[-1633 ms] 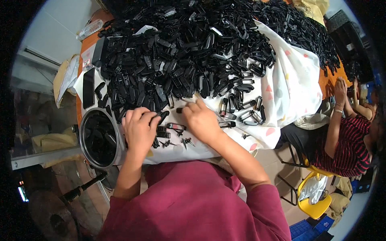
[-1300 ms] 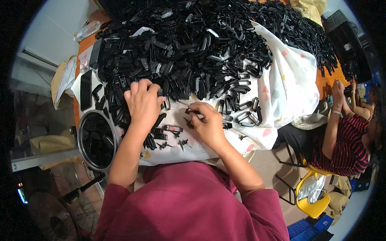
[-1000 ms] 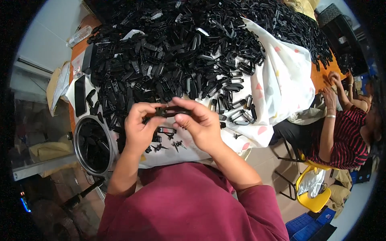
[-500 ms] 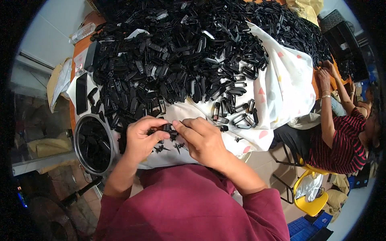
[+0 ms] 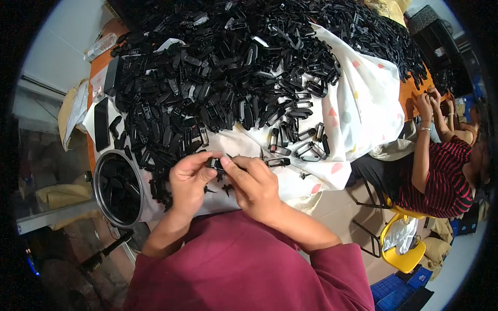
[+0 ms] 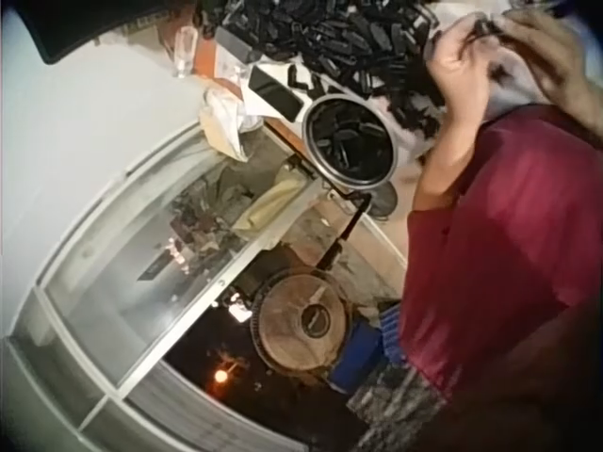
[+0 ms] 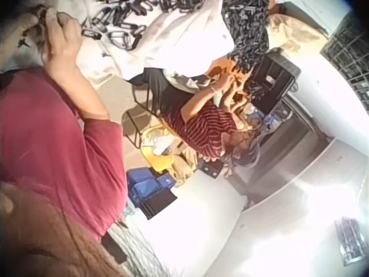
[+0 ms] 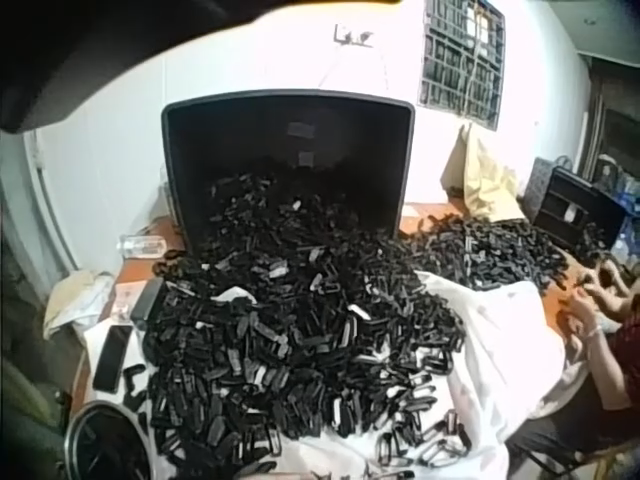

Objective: Assembling small black plastic components by hand at a workbench.

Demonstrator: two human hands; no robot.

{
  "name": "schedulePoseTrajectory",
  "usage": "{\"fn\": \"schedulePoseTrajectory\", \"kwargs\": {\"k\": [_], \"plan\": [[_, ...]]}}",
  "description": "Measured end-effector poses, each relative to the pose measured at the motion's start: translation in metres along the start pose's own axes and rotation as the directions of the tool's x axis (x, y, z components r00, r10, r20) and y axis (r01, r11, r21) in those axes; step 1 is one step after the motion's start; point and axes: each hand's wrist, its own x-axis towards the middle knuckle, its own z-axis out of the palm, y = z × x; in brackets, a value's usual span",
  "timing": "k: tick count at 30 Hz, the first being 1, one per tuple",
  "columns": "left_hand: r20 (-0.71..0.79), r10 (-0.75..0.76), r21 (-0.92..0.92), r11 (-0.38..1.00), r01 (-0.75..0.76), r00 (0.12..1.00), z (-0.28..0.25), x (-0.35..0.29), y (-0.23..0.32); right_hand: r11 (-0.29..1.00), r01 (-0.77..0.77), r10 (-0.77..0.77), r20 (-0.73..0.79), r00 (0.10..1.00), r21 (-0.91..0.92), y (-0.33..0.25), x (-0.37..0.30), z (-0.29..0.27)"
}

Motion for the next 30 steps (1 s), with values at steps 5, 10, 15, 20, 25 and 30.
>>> {"fn": "schedulePoseTrajectory", "kwargs": {"k": [5, 10, 15, 20, 25, 30], "plan": [[-0.068, -0.082, -0.254, 0.965, 0.062, 0.994, 0.004, -0.009, -0.019, 0.951, -0.280, 0.271, 0.088, 0.959, 0.128, -0.003, -0.017, 0.003], [0.081, -0.242, -0.307, 0.917, 0.255, 0.967, -0.010, -0.002, -0.022, 0.589, -0.693, 0.586, 0.371, 0.720, 0.416, 0.008, -0.021, 0.002], [-0.153, 0.455, 0.881, 0.465, -0.087, 0.877, -0.029, 0.057, -0.007, 0.731, -0.310, 0.396, 0.008, 0.918, -0.609, 0.060, 0.017, -0.019], [-0.161, 0.118, 0.983, -0.074, 0.171, 0.980, -0.010, 0.092, 0.007, 0.618, -0.296, 0.488, 0.059, 0.871, -0.728, 0.081, 0.018, -0.008], [-0.147, 0.064, 0.986, -0.071, 0.152, 0.987, -0.023, 0.093, 0.000, 0.668, -0.310, 0.454, 0.040, 0.890, -0.677, 0.083, 0.013, -0.011], [-0.110, 0.308, 0.932, 0.363, -0.010, 0.945, -0.028, 0.074, -0.006, 0.708, -0.316, 0.448, 0.055, 0.892, -0.632, 0.068, 0.023, -0.016]]}}
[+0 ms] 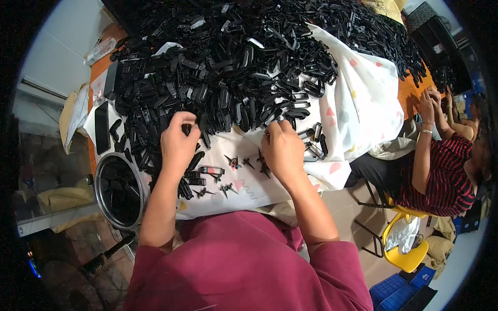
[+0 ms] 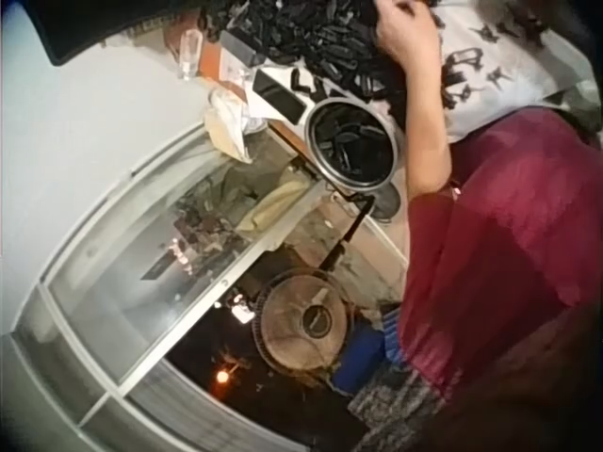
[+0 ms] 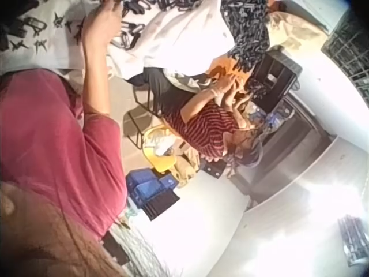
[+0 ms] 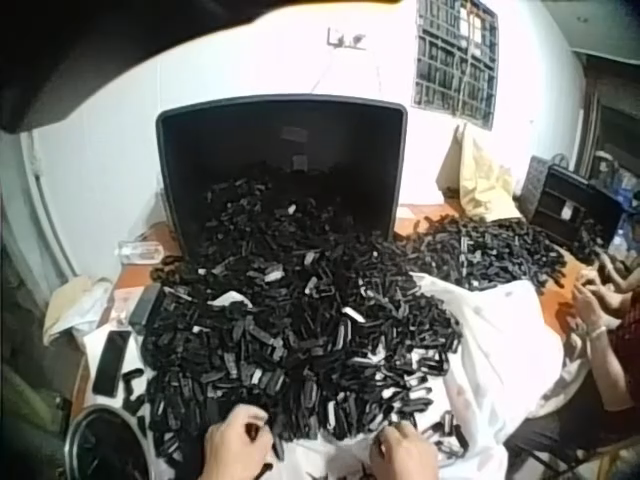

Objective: Assembling small black plastic components by hand at a workbench.

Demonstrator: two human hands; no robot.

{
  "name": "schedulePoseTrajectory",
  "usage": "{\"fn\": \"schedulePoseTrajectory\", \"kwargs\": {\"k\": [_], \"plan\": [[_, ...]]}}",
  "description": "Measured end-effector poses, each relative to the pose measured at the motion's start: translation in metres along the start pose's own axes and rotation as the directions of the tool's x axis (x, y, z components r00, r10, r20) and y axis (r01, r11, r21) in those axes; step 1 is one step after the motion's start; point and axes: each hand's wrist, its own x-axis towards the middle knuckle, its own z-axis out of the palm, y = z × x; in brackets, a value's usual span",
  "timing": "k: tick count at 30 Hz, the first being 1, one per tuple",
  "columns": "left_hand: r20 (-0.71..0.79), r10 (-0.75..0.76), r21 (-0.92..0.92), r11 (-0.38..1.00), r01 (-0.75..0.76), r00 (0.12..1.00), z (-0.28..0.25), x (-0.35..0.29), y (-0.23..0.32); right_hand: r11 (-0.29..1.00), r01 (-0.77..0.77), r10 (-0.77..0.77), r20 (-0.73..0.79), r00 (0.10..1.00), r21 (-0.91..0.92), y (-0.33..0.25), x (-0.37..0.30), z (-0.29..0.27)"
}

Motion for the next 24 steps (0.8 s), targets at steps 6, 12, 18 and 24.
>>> {"fn": "schedulePoseTrajectory", "kwargs": {"k": [6, 12, 18, 24], "plan": [[0.490, -0.178, -0.770, 0.371, 0.519, 0.853, -0.012, -0.034, 0.020, -0.142, -0.135, 0.191, 0.161, 0.968, 0.981, -0.040, -0.001, -0.020], [0.470, -0.035, -0.845, 0.271, 0.461, 0.882, -0.011, -0.043, 0.024, -0.173, -0.258, 0.029, 0.267, 0.963, 0.950, -0.044, -0.025, -0.015], [0.497, 0.043, -0.812, 0.376, 0.447, 0.867, -0.019, -0.048, 0.030, -0.427, -0.134, 0.144, 0.214, 0.966, 0.894, -0.039, -0.020, -0.033], [0.361, 0.070, -0.853, 0.428, 0.299, 0.930, -0.018, -0.047, 0.034, -0.045, -0.001, -0.034, -0.001, 0.999, 0.999, -0.037, -0.033, -0.023]]}}
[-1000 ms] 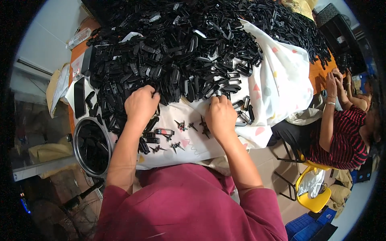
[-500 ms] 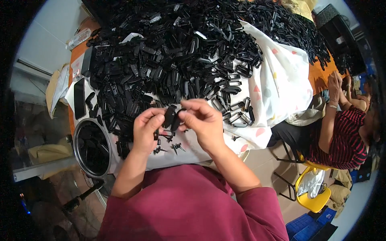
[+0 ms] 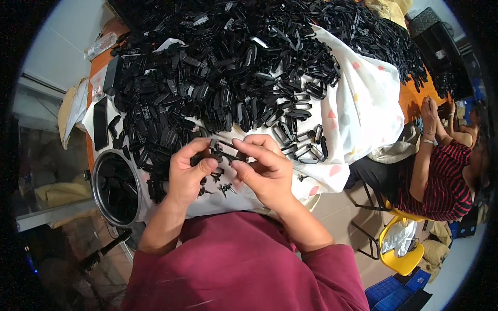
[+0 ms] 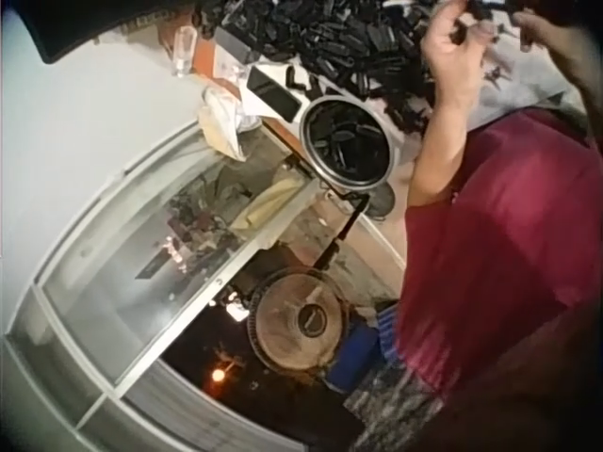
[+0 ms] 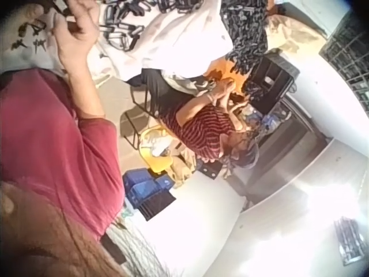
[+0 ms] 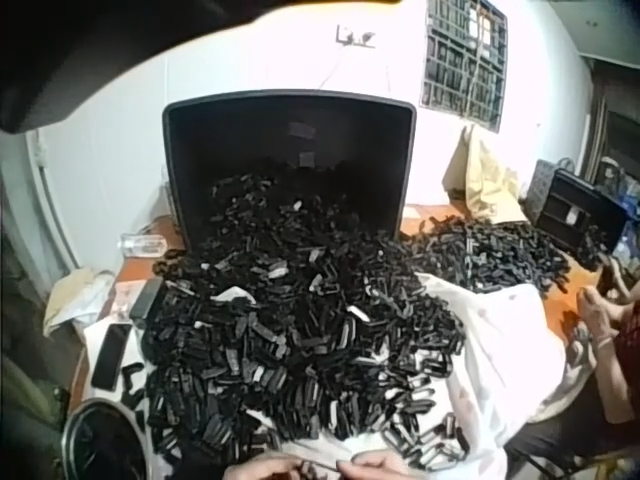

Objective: Assembling small black plastic components by hand at a workbench.

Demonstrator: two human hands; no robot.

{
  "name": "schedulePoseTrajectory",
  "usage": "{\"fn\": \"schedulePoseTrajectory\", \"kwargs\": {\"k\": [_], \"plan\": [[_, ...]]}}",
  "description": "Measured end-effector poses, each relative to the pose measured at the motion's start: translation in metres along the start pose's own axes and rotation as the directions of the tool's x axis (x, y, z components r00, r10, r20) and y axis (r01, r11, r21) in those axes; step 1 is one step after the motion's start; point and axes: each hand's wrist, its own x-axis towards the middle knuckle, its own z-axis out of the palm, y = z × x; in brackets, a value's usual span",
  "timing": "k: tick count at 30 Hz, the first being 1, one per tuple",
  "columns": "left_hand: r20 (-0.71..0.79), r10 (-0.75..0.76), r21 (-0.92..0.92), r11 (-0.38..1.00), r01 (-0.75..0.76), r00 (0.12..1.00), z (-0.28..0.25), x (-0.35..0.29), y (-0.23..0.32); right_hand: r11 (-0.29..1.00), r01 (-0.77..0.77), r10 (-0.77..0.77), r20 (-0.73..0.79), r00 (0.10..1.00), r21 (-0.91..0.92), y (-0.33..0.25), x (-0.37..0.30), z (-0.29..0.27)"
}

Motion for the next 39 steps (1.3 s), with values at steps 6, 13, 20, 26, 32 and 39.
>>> {"fn": "schedulePoseTrajectory", "kwargs": {"k": [6, 13, 20, 26, 32, 39], "plan": [[-0.052, 0.040, 0.135, 0.990, -0.033, 0.998, -0.002, -0.001, 0.007, 0.785, 0.229, -0.127, 0.213, 0.969, -0.576, -0.016, 0.003, -0.001], [0.199, 0.301, 0.643, 0.678, -0.356, 0.933, -0.011, 0.000, 0.022, 0.514, 0.477, -0.127, 0.487, 0.864, -0.713, -0.021, 0.006, -0.012], [0.034, 0.290, 0.562, 0.786, -0.258, 0.957, -0.012, -0.005, -0.005, 0.507, 0.427, -0.142, 0.417, 0.898, -0.748, -0.014, 0.001, -0.003], [0.080, 0.281, 0.564, 0.778, -0.276, 0.956, -0.012, -0.008, -0.010, 0.568, 0.370, -0.099, 0.386, 0.917, -0.735, -0.002, -0.007, -0.003], [-0.081, -0.193, -0.171, 0.969, 0.177, 0.978, 0.013, -0.017, -0.021, 0.698, 0.182, -0.114, 0.144, 0.983, -0.693, 0.005, -0.020, 0.006], [0.127, -0.220, -0.608, 0.753, 0.251, 0.967, -0.003, -0.025, -0.034, 0.905, -0.137, 0.181, 0.072, 0.981, -0.402, 0.014, -0.026, 0.009]]}}
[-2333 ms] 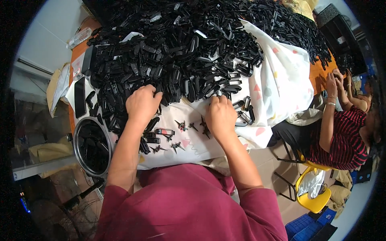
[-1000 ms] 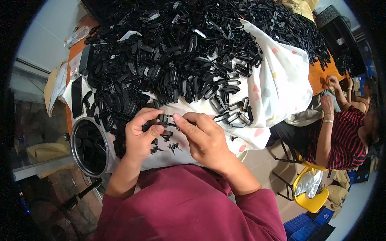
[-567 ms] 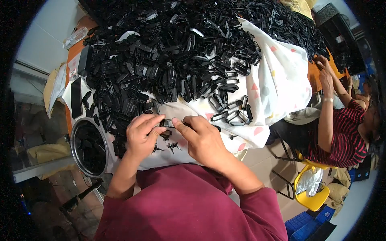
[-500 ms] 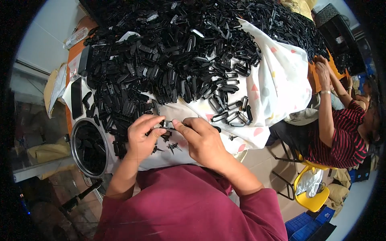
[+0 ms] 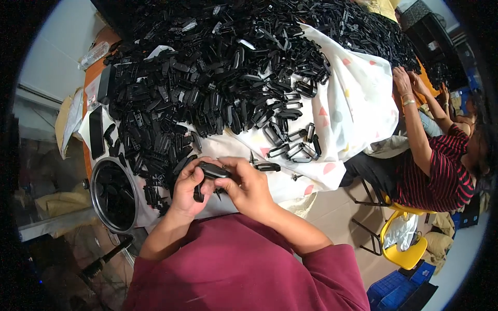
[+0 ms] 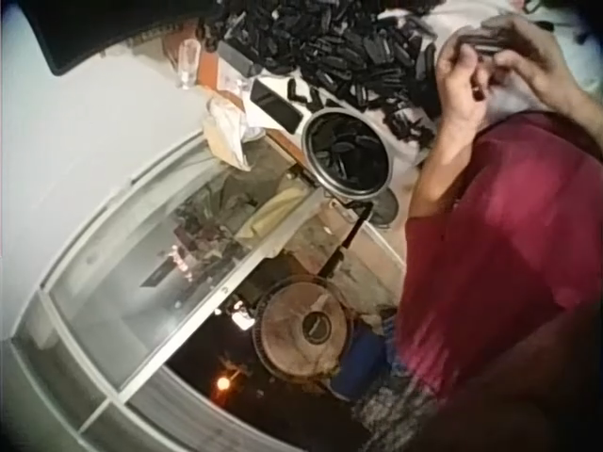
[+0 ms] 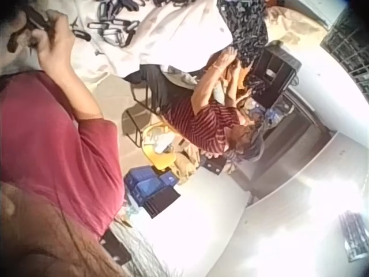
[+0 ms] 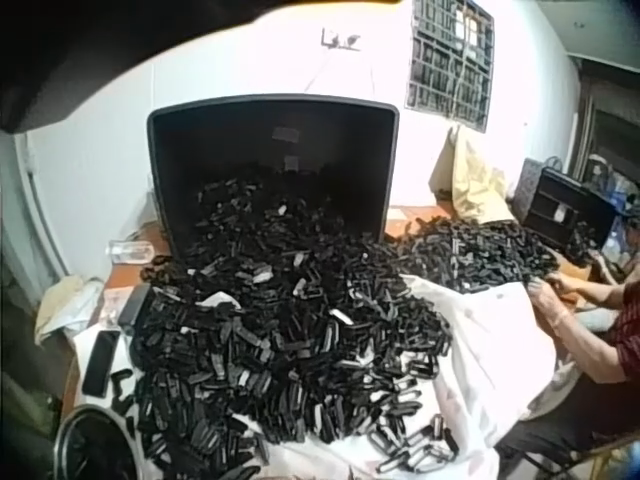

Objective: Assembling small black plastic components by hand at a workbench.

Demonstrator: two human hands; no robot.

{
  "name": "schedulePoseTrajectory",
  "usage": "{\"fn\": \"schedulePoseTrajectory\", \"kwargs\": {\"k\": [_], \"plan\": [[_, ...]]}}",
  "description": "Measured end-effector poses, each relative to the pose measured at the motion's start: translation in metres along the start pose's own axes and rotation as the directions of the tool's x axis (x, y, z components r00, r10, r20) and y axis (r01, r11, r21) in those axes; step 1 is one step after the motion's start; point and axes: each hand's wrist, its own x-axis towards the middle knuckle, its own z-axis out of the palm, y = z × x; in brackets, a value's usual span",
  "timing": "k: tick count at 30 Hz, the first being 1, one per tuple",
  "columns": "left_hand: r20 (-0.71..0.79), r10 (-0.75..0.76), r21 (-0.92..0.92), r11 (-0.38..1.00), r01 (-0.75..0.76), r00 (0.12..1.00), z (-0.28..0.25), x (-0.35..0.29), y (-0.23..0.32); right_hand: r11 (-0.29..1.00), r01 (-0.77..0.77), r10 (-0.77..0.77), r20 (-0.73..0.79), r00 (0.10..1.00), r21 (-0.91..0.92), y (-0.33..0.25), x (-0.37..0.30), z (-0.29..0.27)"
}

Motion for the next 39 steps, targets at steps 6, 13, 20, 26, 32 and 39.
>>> {"fn": "schedulePoseTrajectory", "kwargs": {"k": [6, 13, 20, 26, 32, 39], "plan": [[-0.156, -0.058, -0.135, 0.990, 0.037, 0.986, -0.002, 0.001, 0.014, 0.986, -0.037, 0.055, 0.104, 0.993, -0.164, 0.000, 0.021, -0.011], [-0.078, 0.575, 0.985, 0.173, -0.027, 0.815, -0.005, 0.059, 0.059, 0.234, -0.114, -0.184, -0.159, 0.970, -0.965, 0.026, 0.048, -0.064], [0.485, 0.225, 0.639, -0.751, -0.167, 0.845, -0.015, 0.089, 0.062, 0.448, 0.046, -0.362, -0.134, 0.922, -0.893, 0.017, 0.039, -0.054], [0.456, 0.295, 0.766, -0.610, -0.202, 0.839, -0.012, 0.080, 0.062, 0.878, 0.133, -0.233, -0.167, 0.958, -0.459, -0.003, 0.033, -0.036], [0.137, 0.371, 0.814, 0.486, -0.318, 0.918, 0.022, 0.043, 0.048, 0.813, 0.406, -0.458, -0.026, 0.889, -0.418, -0.022, 0.043, -0.023], [-0.010, 0.192, 0.712, 0.690, -0.127, 0.981, 0.024, 0.027, 0.048, 0.709, 0.480, -0.531, 0.058, 0.846, -0.517, -0.025, 0.038, -0.022]]}}
